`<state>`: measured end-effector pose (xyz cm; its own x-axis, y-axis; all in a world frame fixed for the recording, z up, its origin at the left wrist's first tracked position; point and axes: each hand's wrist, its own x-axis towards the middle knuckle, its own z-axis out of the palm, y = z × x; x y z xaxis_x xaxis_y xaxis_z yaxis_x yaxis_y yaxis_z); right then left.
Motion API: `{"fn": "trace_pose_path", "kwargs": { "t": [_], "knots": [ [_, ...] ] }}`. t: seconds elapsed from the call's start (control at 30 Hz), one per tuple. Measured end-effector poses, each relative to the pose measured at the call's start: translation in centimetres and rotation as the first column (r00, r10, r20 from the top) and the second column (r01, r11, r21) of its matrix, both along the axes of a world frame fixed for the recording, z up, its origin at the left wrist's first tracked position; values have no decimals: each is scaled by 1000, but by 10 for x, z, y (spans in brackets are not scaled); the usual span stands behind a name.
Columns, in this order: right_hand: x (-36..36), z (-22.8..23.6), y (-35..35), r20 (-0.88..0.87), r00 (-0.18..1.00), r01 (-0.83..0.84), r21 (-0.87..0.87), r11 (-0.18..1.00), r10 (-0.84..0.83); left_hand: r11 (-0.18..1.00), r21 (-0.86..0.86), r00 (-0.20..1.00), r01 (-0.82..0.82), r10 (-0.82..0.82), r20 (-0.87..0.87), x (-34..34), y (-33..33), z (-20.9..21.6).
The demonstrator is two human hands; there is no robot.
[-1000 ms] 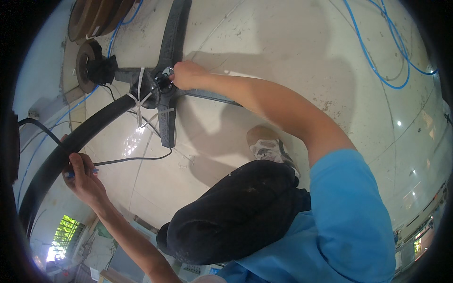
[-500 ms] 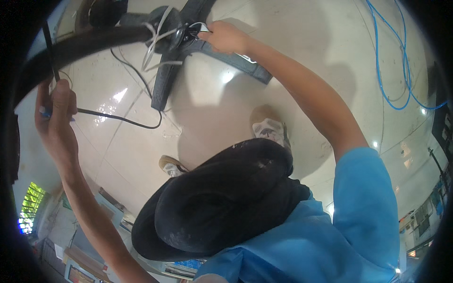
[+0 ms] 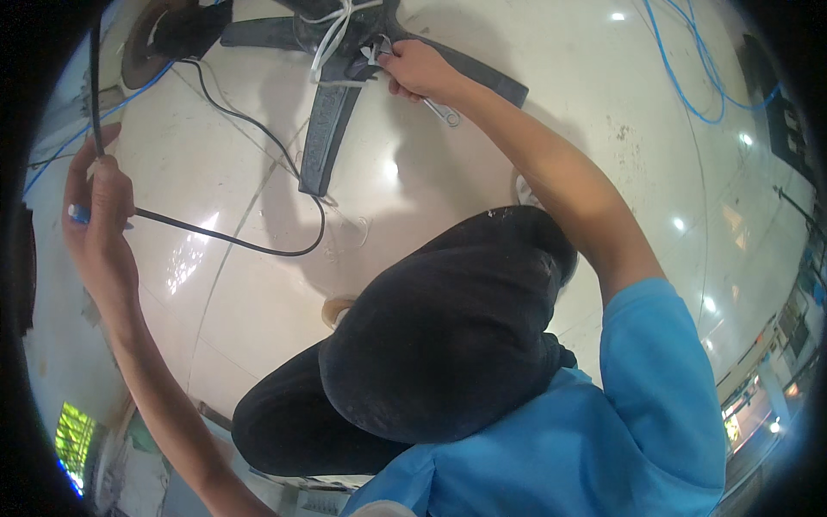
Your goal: The person uses a wrench to tighten bolts on the base of a standing fan. They then attach the fan head to the pole and secure it with a nut, completing the assembly of the fan.
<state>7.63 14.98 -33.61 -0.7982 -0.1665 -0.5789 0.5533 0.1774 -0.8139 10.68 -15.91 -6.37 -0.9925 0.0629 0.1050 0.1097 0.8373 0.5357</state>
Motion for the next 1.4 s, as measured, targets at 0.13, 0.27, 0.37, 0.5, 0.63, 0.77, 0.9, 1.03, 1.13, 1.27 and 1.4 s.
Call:
{"fn": "trace_pose_path", "kwargs": {
  "t": [0.13, 0.27, 0.37, 0.5, 0.63, 0.77, 0.9, 1.03, 1.13, 1.27, 1.4],
  "knots": [
    [8, -12, -13, -3, 994, 107, 8, 994, -107, 995, 45, 995, 89, -87, -51, -2, -23, -16],
    [-4, -24, -5, 58, 995, 87, -96, 992, -82, 959, 202, 980, 197, -185, -78, -6, -35, -28],
    [-9, -29, 2, 26, 998, 56, -19, 998, -55, 953, 224, 971, 205, -169, -168, -11, -41, -36],
    [0, -19, -2, 1, 993, 122, 50, 991, -122, 923, 286, 966, 257, -248, -66, -14, -56, -29],
    [5, 1, -12, 43, 988, 142, 139, 980, -149, 885, 374, 953, 278, -302, 5, -9, -66, -10],
    [4, 7, -19, 68, 976, 196, 149, 969, -208, 894, 392, 964, 217, -259, 56, 0, -65, -3],
    [9, 3, -25, 23, 974, 216, 190, 958, -224, 880, 436, 979, 187, -204, -8, 16, -64, -12],
    [12, -2, -37, 47, 942, 322, 145, 935, -332, 903, 412, 989, 124, -147, 24, 25, -69, -8],
    [15, -7, -45, 70, 902, 419, 92, 903, -425, 932, 352, 991, 84, -115, 68, 17, -68, 0],
    [21, -18, -59, 71, 838, 542, 9, 841, -541, 940, 328, 988, 88, -125, 93, 3, -61, 7],
    [21, -16, -64, 16, 857, 514, 52, 856, -515, 934, 334, 978, 125, -172, 118, 5, -64, 9]
  ]
}}
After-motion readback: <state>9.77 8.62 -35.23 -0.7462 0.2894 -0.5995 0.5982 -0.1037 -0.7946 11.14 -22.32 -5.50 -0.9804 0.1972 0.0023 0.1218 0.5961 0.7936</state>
